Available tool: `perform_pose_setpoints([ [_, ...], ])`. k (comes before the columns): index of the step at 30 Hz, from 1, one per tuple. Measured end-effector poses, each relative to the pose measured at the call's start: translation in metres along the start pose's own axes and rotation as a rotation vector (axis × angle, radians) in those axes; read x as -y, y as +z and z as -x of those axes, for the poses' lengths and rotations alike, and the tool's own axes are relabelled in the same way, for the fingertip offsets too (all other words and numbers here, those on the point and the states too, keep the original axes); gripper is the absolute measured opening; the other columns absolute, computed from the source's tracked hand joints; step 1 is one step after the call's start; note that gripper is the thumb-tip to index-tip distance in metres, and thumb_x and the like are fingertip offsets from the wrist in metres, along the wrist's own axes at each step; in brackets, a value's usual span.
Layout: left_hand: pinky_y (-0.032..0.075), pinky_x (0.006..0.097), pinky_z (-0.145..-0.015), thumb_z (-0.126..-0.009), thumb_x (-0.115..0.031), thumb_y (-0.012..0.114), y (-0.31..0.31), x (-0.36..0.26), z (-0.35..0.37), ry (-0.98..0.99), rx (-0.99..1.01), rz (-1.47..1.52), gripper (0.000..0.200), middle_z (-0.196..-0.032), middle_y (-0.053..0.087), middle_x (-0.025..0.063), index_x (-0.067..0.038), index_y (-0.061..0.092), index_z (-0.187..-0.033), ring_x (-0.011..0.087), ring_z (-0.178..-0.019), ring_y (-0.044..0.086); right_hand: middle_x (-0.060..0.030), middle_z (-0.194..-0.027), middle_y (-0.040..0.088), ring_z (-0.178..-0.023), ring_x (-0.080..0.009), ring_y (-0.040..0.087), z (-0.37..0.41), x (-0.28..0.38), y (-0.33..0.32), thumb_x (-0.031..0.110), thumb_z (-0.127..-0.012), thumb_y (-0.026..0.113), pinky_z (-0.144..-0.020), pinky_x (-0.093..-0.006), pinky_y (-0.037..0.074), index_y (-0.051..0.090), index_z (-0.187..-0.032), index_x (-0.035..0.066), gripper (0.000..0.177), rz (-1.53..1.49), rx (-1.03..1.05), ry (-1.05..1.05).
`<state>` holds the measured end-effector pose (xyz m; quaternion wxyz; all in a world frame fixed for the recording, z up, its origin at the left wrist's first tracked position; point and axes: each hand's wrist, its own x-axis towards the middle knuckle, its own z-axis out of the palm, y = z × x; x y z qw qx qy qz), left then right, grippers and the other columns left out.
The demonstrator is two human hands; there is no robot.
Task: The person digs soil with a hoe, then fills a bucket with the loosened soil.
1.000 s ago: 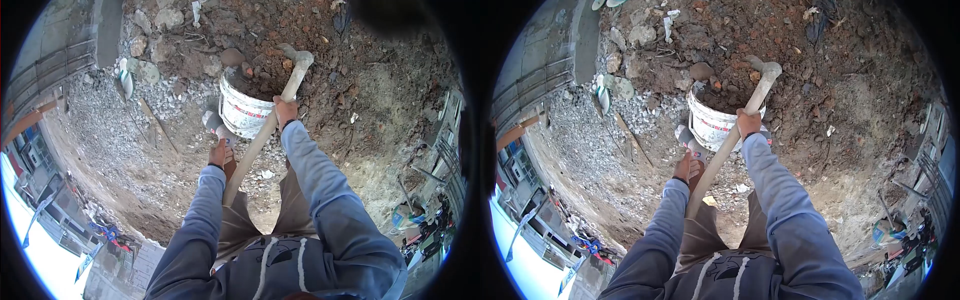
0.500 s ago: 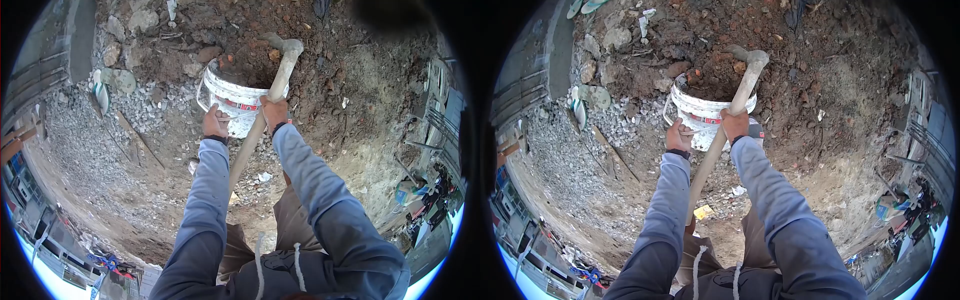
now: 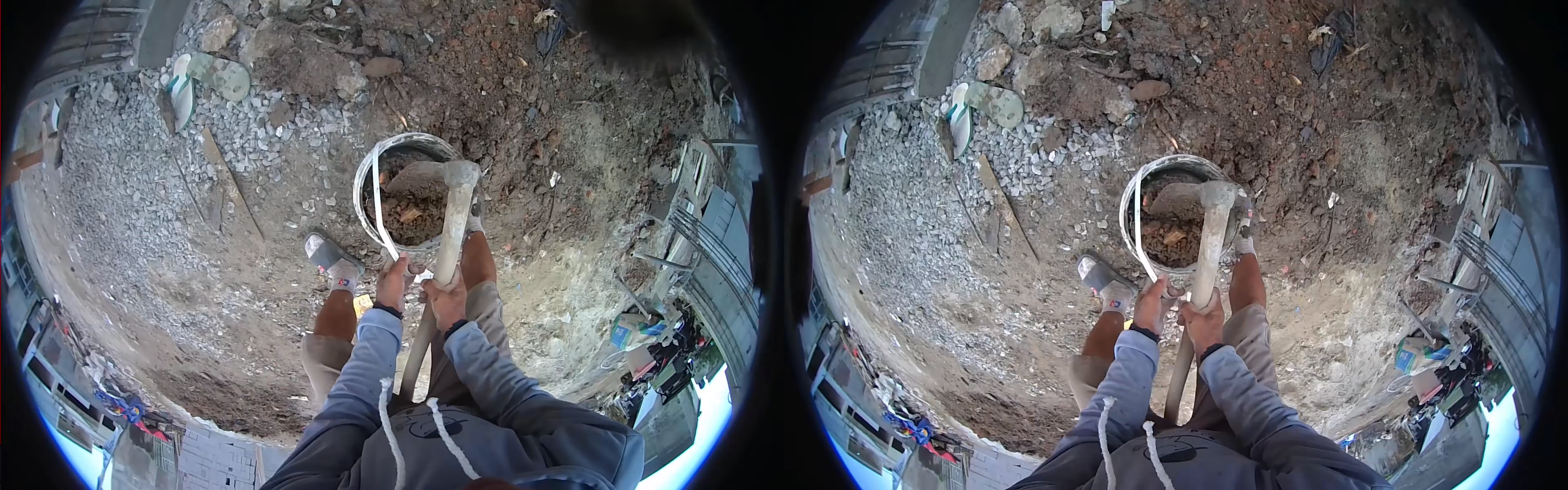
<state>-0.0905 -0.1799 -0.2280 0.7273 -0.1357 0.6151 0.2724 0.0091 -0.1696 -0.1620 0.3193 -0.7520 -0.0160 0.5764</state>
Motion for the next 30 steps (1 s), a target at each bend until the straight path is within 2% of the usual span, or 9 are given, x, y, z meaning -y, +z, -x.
perform_pose_setpoints([
  [5,0.048,0.0393,-0.081,-0.087,-0.029,0.056,0.026,-0.056,-0.01,-0.091,0.124,-0.28,0.029,-0.084,0.06,0.0104,-0.003,0.053,-0.1,0.0263,-0.087,0.061,-0.0032,-0.074,0.055,-0.052,-0.0111,0.053,-0.004,0.002,-0.029,-0.006,-0.071,0.062,-0.045,-0.0232,0.044,0.047,-0.104,0.002,0.037,-0.013,0.028,-0.068],
  [12,0.042,0.0419,-0.087,-0.087,-0.033,0.055,0.012,-0.049,-0.025,-0.028,-0.034,-0.356,0.031,-0.093,0.061,0.0112,-0.005,0.056,-0.102,0.0267,-0.093,0.059,-0.0065,-0.076,0.055,-0.049,-0.0161,0.053,-0.065,0.152,-0.051,0.005,-0.075,0.059,-0.043,-0.0281,0.047,0.045,-0.109,0.005,0.036,-0.001,0.073,-0.047],
  [17,0.052,0.0347,-0.066,-0.088,-0.018,0.05,0.072,-0.057,-0.034,0.128,-0.133,-0.083,0.028,-0.09,0.06,0.0137,0.0,0.054,-0.108,0.0244,-0.076,0.06,-0.0073,-0.073,0.056,-0.049,-0.0178,0.054,-0.136,0.23,-0.139,0.009,-0.073,0.063,-0.043,-0.0295,0.046,0.049,-0.11,0.004,0.039,0.211,0.037,0.009],
  [20,0.053,0.0361,-0.066,-0.089,-0.02,0.049,0.11,-0.055,-0.046,0.138,-0.076,-0.078,0.03,-0.084,0.06,0.0122,-0.001,0.053,-0.112,0.0234,-0.071,0.061,-0.0109,-0.078,0.059,-0.059,-0.0217,0.059,-0.188,0.233,-0.2,0.013,-0.072,0.065,-0.052,-0.0335,0.05,0.049,-0.11,0.002,0.043,0.562,0.001,0.08],
  [22,0.053,0.0369,-0.067,-0.09,-0.023,0.048,0.139,-0.052,-0.051,0.135,-0.018,-0.111,0.032,-0.083,0.061,0.0119,-0.001,0.053,-0.113,0.0237,-0.07,0.061,-0.0168,-0.09,0.062,-0.075,-0.0263,0.064,-0.242,0.195,-0.247,0.016,-0.072,0.064,-0.067,-0.0378,0.052,0.046,-0.116,0.002,0.05,1.083,0.014,-0.061],
  [23,0.052,0.0379,-0.071,-0.091,-0.024,0.046,0.153,-0.049,-0.055,0.121,-0.036,-0.131,0.032,-0.086,0.061,0.0121,-0.002,0.053,-0.113,0.0234,-0.077,0.062,-0.0168,-0.09,0.062,-0.075,-0.0263,0.064,-0.252,0.181,-0.256,0.016,-0.072,0.064,-0.067,-0.0378,0.052,0.046,-0.116,0.002,0.05,1.069,0.012,-0.054],
  [25,0.051,0.0386,-0.075,-0.091,-0.023,0.046,0.168,-0.04,-0.067,0.15,-0.071,-0.126,0.031,-0.089,0.061,0.0126,-0.002,0.053,-0.113,0.0237,-0.083,0.061,-0.0219,-0.099,0.062,-0.086,-0.0314,0.064,-0.254,0.166,-0.258,0.017,-0.075,0.061,-0.077,-0.0391,0.051,0.041,-0.122,-0.002,0.054,1.627,0.005,0.038],
  [28,0.048,0.037,-0.079,-0.092,-0.02,0.045,0.183,-0.042,-0.067,0.169,-0.122,-0.059,0.028,-0.085,0.059,0.0061,-0.002,0.054,-0.112,0.0193,-0.083,0.058,-0.0246,-0.109,0.057,-0.101,-0.035,0.058,-0.243,0.183,-0.257,0.018,-0.076,0.059,-0.087,-0.041,0.047,0.038,-0.126,0.001,0.057,1.661,-0.06,0.194],
  [30,0.045,0.0336,-0.067,-0.091,-0.025,0.048,0.179,-0.043,-0.068,0.117,-0.128,-0.039,0.028,-0.072,0.05,-0.0013,-0.003,0.055,-0.107,0.015,-0.065,0.049,-0.0219,-0.11,0.055,-0.101,-0.0357,0.057,-0.242,0.184,-0.267,0.02,-0.075,0.062,-0.085,-0.041,0.047,0.038,-0.124,0.001,0.057,1.698,-0.043,0.106],
])
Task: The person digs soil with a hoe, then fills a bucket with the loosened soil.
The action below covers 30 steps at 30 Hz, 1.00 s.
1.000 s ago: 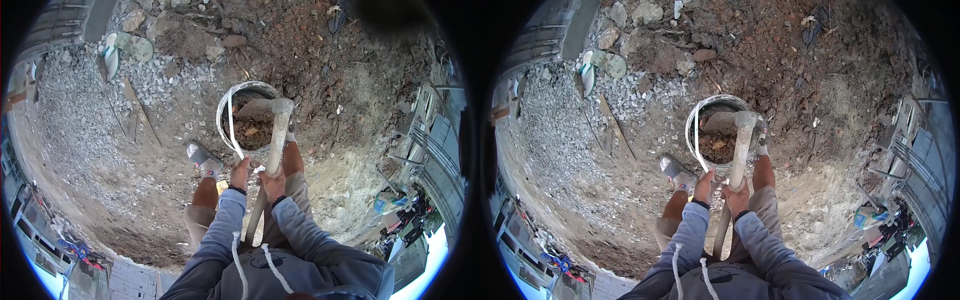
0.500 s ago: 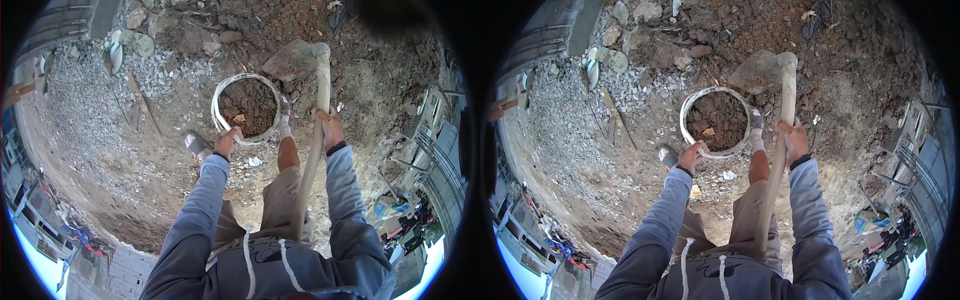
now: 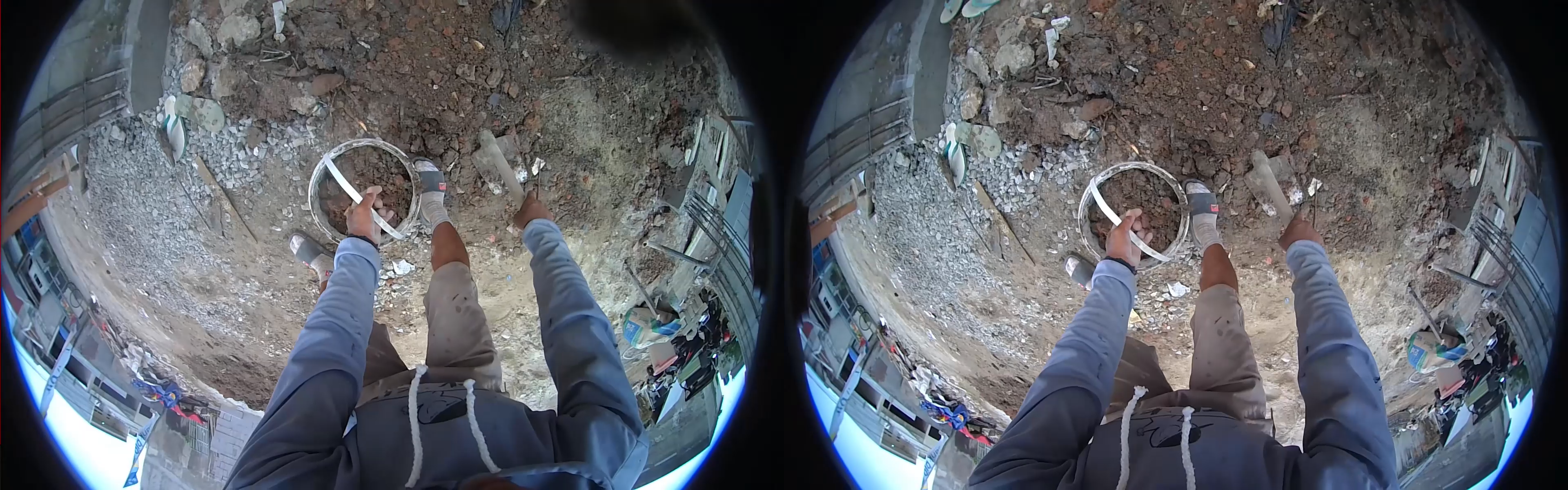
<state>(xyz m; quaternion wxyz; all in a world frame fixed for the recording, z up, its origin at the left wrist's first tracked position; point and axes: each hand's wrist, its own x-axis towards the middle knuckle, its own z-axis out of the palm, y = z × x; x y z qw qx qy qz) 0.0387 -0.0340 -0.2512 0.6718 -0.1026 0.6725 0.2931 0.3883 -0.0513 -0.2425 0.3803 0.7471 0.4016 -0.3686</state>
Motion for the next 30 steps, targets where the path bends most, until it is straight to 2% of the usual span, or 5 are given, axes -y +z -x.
perform_pose_setpoints([
  [8,0.025,0.0299,-0.042,-0.083,-0.056,0.053,-0.033,0.011,0.016,-0.144,-0.132,-0.098,0.039,-0.051,0.025,-0.0047,-0.018,0.042,-0.077,0.0111,-0.042,0.024,-0.0228,-0.113,0.054,-0.104,-0.0373,0.054,0.028,0.022,-0.014,0.025,-0.075,0.063,-0.091,-0.0383,0.044,0.046,-0.119,0.0,0.054,-0.435,-0.315,-0.264],
  [20,0.02,0.0265,-0.039,-0.08,-0.034,0.061,-0.002,-0.048,0.202,-0.133,-0.133,-0.051,0.027,-0.048,0.027,-0.0064,-0.019,0.041,-0.068,0.0087,-0.037,0.022,-0.0196,-0.091,0.063,-0.087,-0.0303,0.061,0.067,-0.041,0.011,0.04,-0.075,0.063,-0.078,-0.0355,0.047,0.056,-0.107,-0.001,0.052,-0.936,-0.077,-0.264],
  [25,0.017,0.0225,-0.039,-0.085,-0.028,0.057,0.002,-0.102,0.395,-0.094,-0.066,-0.021,0.023,-0.051,0.026,-0.0086,-0.016,0.043,-0.072,0.0053,-0.039,0.022,-0.0106,-0.09,0.065,-0.078,-0.022,0.062,0.008,0.028,0.021,0.043,-0.091,0.047,-0.07,-0.0345,0.05,0.054,-0.113,0.001,0.048,-1.377,0.216,-0.073],
  [28,0.017,0.0219,-0.04,-0.088,-0.029,0.054,-0.012,-0.118,0.491,0.115,0.014,-0.023,0.02,-0.057,0.03,-0.0084,-0.012,0.049,-0.08,0.0037,-0.043,0.024,-0.0071,-0.121,0.055,-0.108,-0.0292,0.052,0.016,0.084,0.03,0.057,-0.088,0.04,-0.094,-0.0384,0.039,0.049,-0.127,0.008,0.063,-1.514,0.73,-0.654],
  [30,0.019,0.0213,-0.04,-0.088,-0.031,0.055,-0.024,-0.112,0.526,0.242,-0.027,0.007,0.021,-0.059,0.032,-0.0078,-0.011,0.05,-0.083,0.0033,-0.045,0.027,-0.009,-0.12,0.056,-0.105,-0.03,0.053,0.144,0.084,-0.05,0.052,-0.09,0.036,-0.088,-0.0429,0.045,0.05,-0.125,0.007,0.058,-1.78,0.941,-0.37],
])
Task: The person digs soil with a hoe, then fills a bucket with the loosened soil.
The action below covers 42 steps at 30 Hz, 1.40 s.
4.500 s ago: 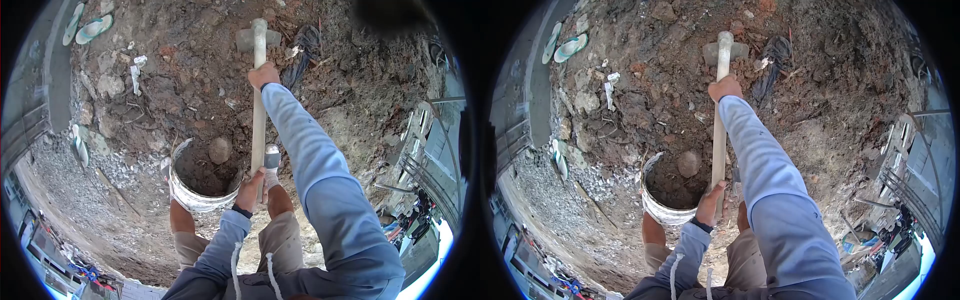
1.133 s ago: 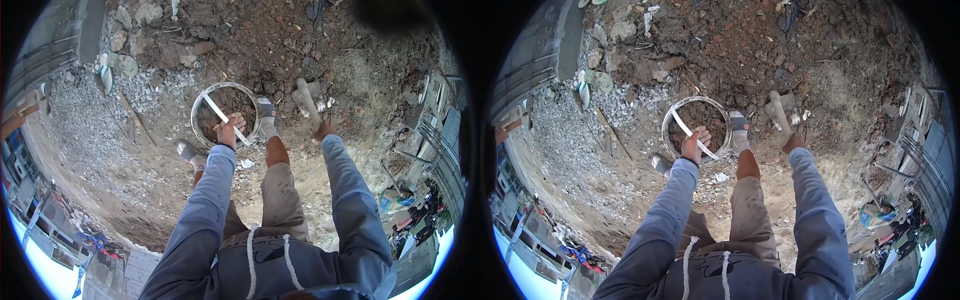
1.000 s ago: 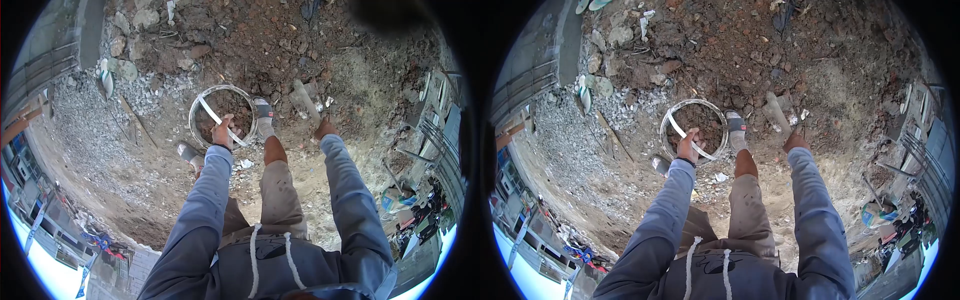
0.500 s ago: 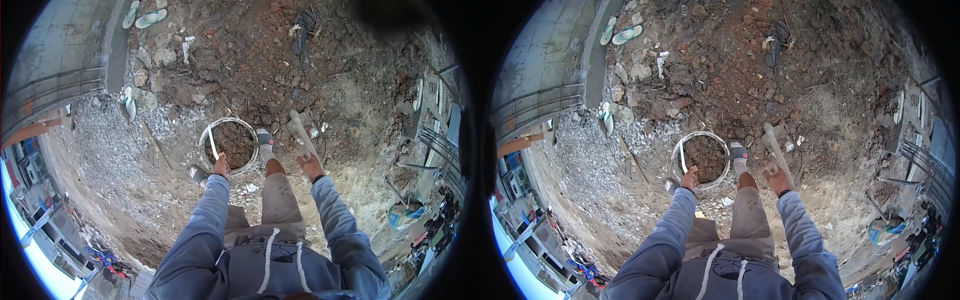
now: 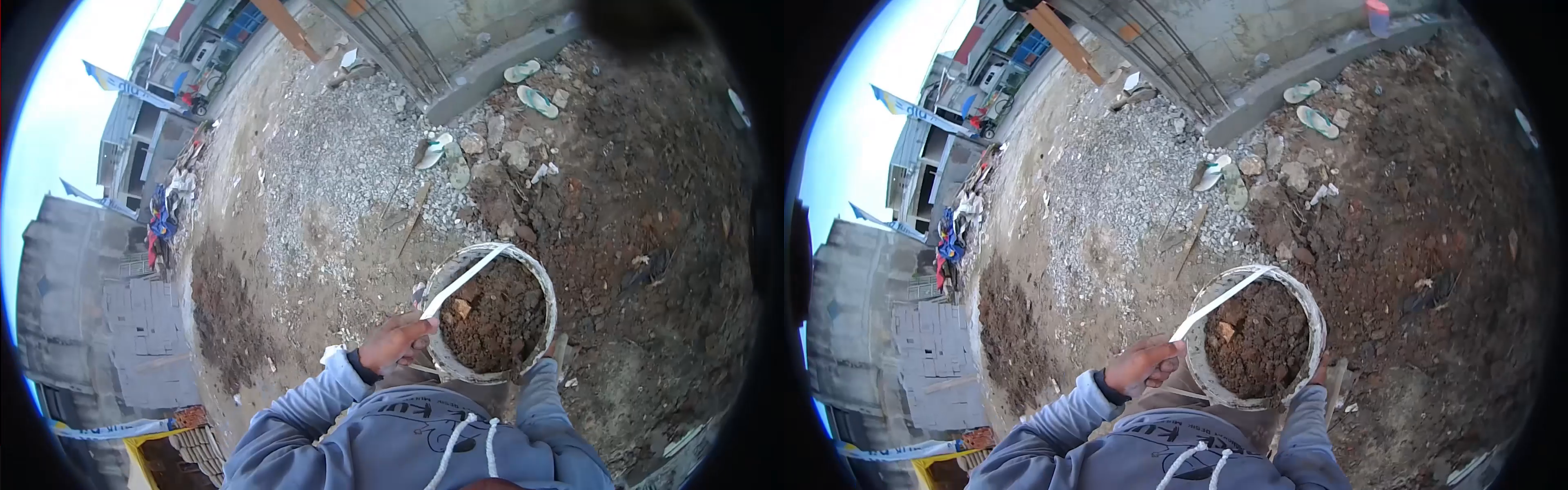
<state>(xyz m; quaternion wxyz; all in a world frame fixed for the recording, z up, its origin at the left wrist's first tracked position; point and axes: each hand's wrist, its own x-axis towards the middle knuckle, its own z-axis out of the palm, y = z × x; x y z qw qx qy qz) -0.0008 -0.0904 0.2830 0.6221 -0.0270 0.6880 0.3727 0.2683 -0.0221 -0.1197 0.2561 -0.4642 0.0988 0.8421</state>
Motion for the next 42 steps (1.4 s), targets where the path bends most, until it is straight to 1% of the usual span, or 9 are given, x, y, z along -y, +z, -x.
perform_pose_setpoints([
  [4,0.024,0.0191,-0.044,-0.088,-0.035,0.056,-0.01,0.002,0.014,0.282,0.027,-0.215,0.028,-0.067,0.041,-0.0066,-0.008,0.053,-0.095,0.0029,-0.053,0.035,-0.0096,-0.12,0.055,-0.105,-0.0303,0.054,-0.017,-0.001,0.008,0.047,-0.09,0.035,-0.088,-0.0434,0.045,0.05,-0.124,0.007,0.054,0.21,0.018,0.029],
  [9,0.041,0.0268,-0.08,-0.087,-0.034,0.057,-0.043,0.028,-0.042,0.458,0.101,-0.277,0.043,-0.092,0.055,0.0042,-0.001,0.049,-0.113,0.0121,-0.088,0.048,-0.0104,-0.12,0.054,-0.103,-0.0304,0.054,-0.033,-0.019,0.027,0.039,-0.09,0.033,-0.089,-0.0451,0.045,0.051,-0.121,0.007,0.047,0.405,-0.145,0.036],
  [15,0.039,0.0305,-0.065,-0.082,-0.041,0.06,-0.12,0.017,-0.038,0.352,-0.022,-0.317,0.039,-0.073,0.049,0.005,-0.004,0.049,-0.091,0.0157,-0.071,0.046,-0.0098,-0.12,0.054,-0.102,-0.0299,0.055,-0.1,-0.065,-0.005,0.037,-0.089,0.034,-0.089,-0.0463,0.044,0.051,-0.12,0.01,0.045,0.615,-0.002,0.1],
  [18,0.04,0.0315,-0.063,-0.081,-0.04,0.06,-0.167,0.035,-0.063,0.38,-0.11,-0.278,0.037,-0.072,0.051,0.006,-0.004,0.051,-0.086,0.0176,-0.069,0.049,-0.0135,-0.11,0.059,-0.096,-0.0344,0.058,-0.083,-0.09,0.063,0.029,-0.089,0.034,-0.088,-0.0472,0.048,0.053,-0.118,0.005,0.042,0.634,-0.098,0.149],
  [19,0.041,0.0323,-0.065,-0.081,-0.039,0.06,-0.182,0.043,-0.074,0.438,-0.147,-0.237,0.038,-0.073,0.054,0.0073,-0.003,0.052,-0.088,0.0184,-0.071,0.051,-0.0125,-0.107,0.06,-0.094,-0.0321,0.059,-0.022,-0.118,0.161,0.029,-0.089,0.035,-0.086,-0.0456,0.049,0.055,-0.114,0.006,0.039,0.689,-0.228,0.131],
  [21,0.044,0.0349,-0.07,-0.081,-0.036,0.06,-0.227,0.024,-0.055,0.337,-0.123,-0.189,0.04,-0.083,0.059,0.0132,0.001,0.054,-0.096,0.0202,-0.08,0.056,-0.0117,-0.106,0.061,-0.093,-0.0288,0.06,-0.092,-0.115,0.13,0.031,-0.088,0.039,-0.084,-0.0443,0.05,0.056,-0.112,0.007,0.037,0.873,-0.215,0.15],
  [26,0.045,0.04,-0.074,-0.079,-0.044,0.057,-0.338,0.002,-0.027,0.432,-0.268,-0.233,0.056,-0.084,0.059,0.0198,0.006,0.049,-0.102,0.0351,-0.081,0.058,-0.0095,-0.111,0.058,-0.099,-0.0257,0.056,-0.09,-0.198,0.27,0.047,-0.089,0.039,-0.088,-0.0442,0.044,0.056,-0.113,0.012,0.046,1.116,-0.312,0.133],
  [38,0.048,0.0437,-0.065,-0.077,-0.039,0.057,-0.552,-0.092,0.105,0.561,-0.649,-0.149,0.062,-0.074,0.057,0.0291,0.016,0.042,-0.101,0.0416,-0.072,0.06,-0.0129,-0.121,0.048,-0.11,-0.0334,0.047,-0.107,-0.429,0.534,0.059,-0.083,0.039,-0.086,-0.0561,0.043,0.046,-0.122,0.016,0.058,1.165,0.093,0.271],
  [42,0.047,0.045,-0.064,-0.077,-0.039,0.056,-0.629,-0.1,0.12,0.592,-0.682,-0.083,0.066,-0.073,0.057,0.0308,0.019,0.04,-0.103,0.0418,-0.072,0.06,-0.0095,-0.124,0.047,-0.111,-0.0313,0.048,-0.104,-0.5,0.607,0.062,-0.084,0.035,-0.09,-0.0514,0.039,0.045,-0.125,0.017,0.062,1.416,0.045,0.227],
])
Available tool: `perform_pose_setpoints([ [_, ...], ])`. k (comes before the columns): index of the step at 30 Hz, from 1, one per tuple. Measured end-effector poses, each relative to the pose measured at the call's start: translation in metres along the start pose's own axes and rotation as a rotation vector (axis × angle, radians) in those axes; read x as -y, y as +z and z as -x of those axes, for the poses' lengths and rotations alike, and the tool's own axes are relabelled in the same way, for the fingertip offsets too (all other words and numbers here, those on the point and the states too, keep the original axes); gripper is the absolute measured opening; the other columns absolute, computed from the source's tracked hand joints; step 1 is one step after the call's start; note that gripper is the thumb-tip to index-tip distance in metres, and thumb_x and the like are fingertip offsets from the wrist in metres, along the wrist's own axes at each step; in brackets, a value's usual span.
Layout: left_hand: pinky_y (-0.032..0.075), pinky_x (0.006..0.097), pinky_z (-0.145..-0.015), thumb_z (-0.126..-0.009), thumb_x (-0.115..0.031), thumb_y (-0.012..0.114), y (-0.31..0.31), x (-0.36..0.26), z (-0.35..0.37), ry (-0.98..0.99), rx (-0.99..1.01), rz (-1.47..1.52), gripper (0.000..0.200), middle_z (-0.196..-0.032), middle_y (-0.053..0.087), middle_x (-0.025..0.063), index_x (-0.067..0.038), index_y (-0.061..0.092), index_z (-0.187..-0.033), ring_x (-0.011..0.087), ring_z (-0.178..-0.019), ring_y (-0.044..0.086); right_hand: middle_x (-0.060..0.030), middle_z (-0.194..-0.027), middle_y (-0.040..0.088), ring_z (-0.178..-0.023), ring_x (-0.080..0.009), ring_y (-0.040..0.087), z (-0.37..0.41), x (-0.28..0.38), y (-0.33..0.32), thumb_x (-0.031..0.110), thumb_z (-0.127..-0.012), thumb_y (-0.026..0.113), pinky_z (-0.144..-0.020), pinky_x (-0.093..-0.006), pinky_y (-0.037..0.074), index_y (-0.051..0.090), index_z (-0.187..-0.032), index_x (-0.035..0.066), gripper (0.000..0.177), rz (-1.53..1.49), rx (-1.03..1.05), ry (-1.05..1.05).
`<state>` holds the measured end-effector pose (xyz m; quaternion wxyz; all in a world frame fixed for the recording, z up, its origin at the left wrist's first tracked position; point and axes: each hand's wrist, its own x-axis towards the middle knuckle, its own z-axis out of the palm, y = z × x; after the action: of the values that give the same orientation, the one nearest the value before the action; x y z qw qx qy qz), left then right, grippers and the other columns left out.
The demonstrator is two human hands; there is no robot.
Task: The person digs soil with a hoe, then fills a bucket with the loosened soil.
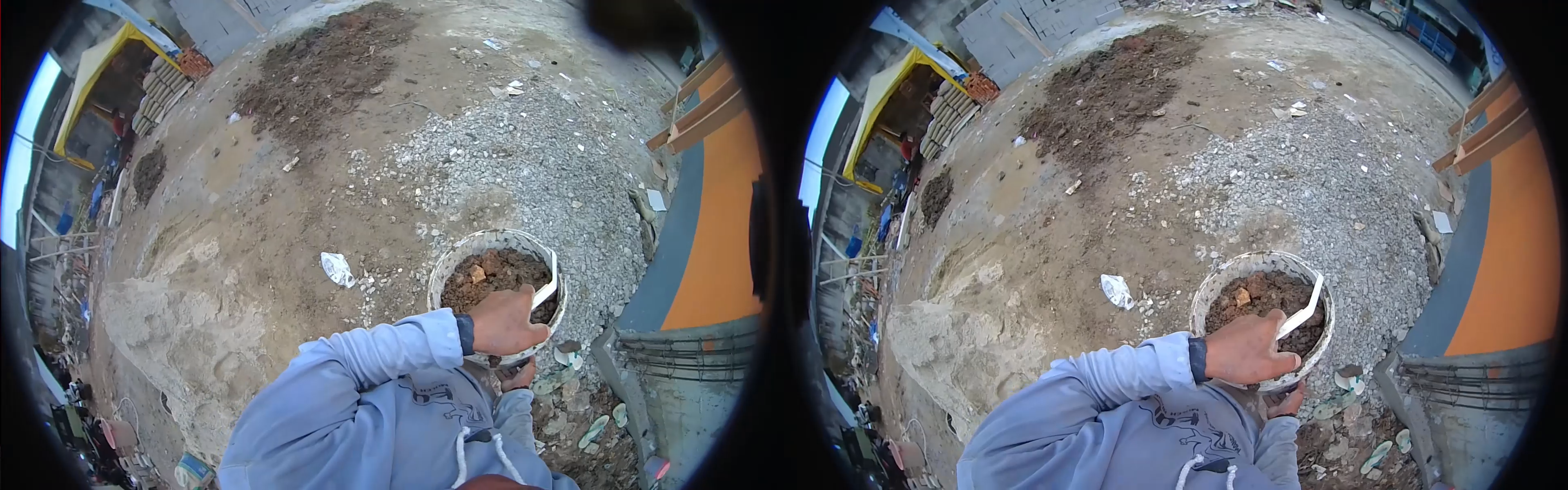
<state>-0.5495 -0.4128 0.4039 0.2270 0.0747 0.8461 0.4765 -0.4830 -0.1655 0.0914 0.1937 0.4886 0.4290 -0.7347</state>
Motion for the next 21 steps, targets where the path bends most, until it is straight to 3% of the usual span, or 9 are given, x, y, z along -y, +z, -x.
perform_pose_setpoints([
  [3,0.047,0.0443,-0.066,-0.077,-0.038,0.057,-0.046,0.023,-0.028,-0.075,-0.082,-0.016,0.064,-0.072,0.057,0.0294,0.018,0.04,-0.103,0.042,-0.073,0.06,-0.013,-0.127,0.044,-0.113,-0.0321,0.045,0.001,0.028,0.067,0.061,-0.084,0.035,-0.088,-0.0524,0.038,0.039,-0.131,0.016,0.065,0.094,-0.018,0.042],
  [6,0.048,0.044,-0.068,-0.076,-0.037,0.058,-0.095,0.053,-0.052,-0.127,-0.106,0.042,0.064,-0.073,0.058,0.0276,0.018,0.04,-0.103,0.0422,-0.073,0.06,-0.0136,-0.129,0.042,-0.112,-0.0332,0.045,-0.03,0.044,0.122,0.061,-0.085,0.034,-0.088,-0.0529,0.038,0.035,-0.134,0.015,0.067,0.181,0.109,0.074],
  [8,0.048,0.0439,-0.069,-0.076,-0.037,0.059,-0.13,0.07,-0.065,-0.185,-0.163,0.073,0.064,-0.073,0.059,0.027,0.017,0.041,-0.102,0.0419,-0.073,0.06,-0.0137,-0.134,0.039,-0.117,-0.0348,0.042,-0.043,0.058,0.173,0.057,-0.087,0.033,-0.091,-0.0548,0.036,0.034,-0.134,0.013,0.064,0.324,0.025,0.072],
  [10,0.048,0.0436,-0.068,-0.075,-0.038,0.059,-0.158,0.105,-0.078,-0.184,-0.229,0.071,0.062,-0.073,0.059,0.027,0.016,0.042,-0.1,0.0415,-0.073,0.06,-0.0193,-0.138,0.028,-0.122,-0.043,0.033,-0.073,0.061,0.219,0.061,-0.084,0.036,-0.098,-0.0603,0.026,0.026,-0.138,0.012,0.073,0.347,0.146,0.039],
  [12,0.048,0.0432,-0.067,-0.075,-0.038,0.06,-0.195,0.145,-0.09,-0.16,-0.33,0.049,0.061,-0.074,0.059,0.0272,0.015,0.042,-0.099,0.0414,-0.073,0.06,-0.019,-0.136,0.032,-0.121,-0.0419,0.035,-0.094,0.062,0.275,0.062,-0.084,0.036,-0.096,-0.0599,0.028,0.029,-0.136,0.012,0.072,0.374,0.201,0.033],
  [16,0.048,0.0447,-0.069,-0.074,-0.036,0.059,-0.298,0.217,-0.117,-0.156,-0.334,0.038,0.062,-0.078,0.058,0.0309,0.017,0.041,-0.102,0.0426,-0.075,0.06,-0.0174,-0.127,0.043,-0.115,-0.0376,0.044,-0.109,0.049,0.397,0.063,-0.084,0.036,-0.091,-0.0583,0.035,0.039,-0.13,0.013,0.068,0.476,0.286,0.002],
  [18,0.048,0.0447,-0.066,-0.073,-0.034,0.058,-0.353,0.258,-0.128,-0.115,-0.331,-0.009,0.059,-0.077,0.058,0.0318,0.016,0.042,-0.098,0.0433,-0.074,0.06,-0.0177,-0.127,0.043,-0.114,-0.0373,0.044,-0.137,0.031,0.489,0.061,-0.084,0.037,-0.092,-0.0581,0.035,0.039,-0.129,0.011,0.067,0.452,0.308,-0.01],
  [21,0.048,0.0451,-0.068,-0.072,-0.033,0.059,-0.431,0.296,-0.142,-0.182,-0.313,0.015,0.058,-0.077,0.058,0.032,0.017,0.042,-0.096,0.0433,-0.075,0.06,-0.0186,-0.126,0.043,-0.113,-0.0375,0.044,-0.138,0.007,0.552,0.059,-0.084,0.043,-0.093,-0.0573,0.034,0.037,-0.129,0.007,0.07,0.412,0.282,0.101],
])
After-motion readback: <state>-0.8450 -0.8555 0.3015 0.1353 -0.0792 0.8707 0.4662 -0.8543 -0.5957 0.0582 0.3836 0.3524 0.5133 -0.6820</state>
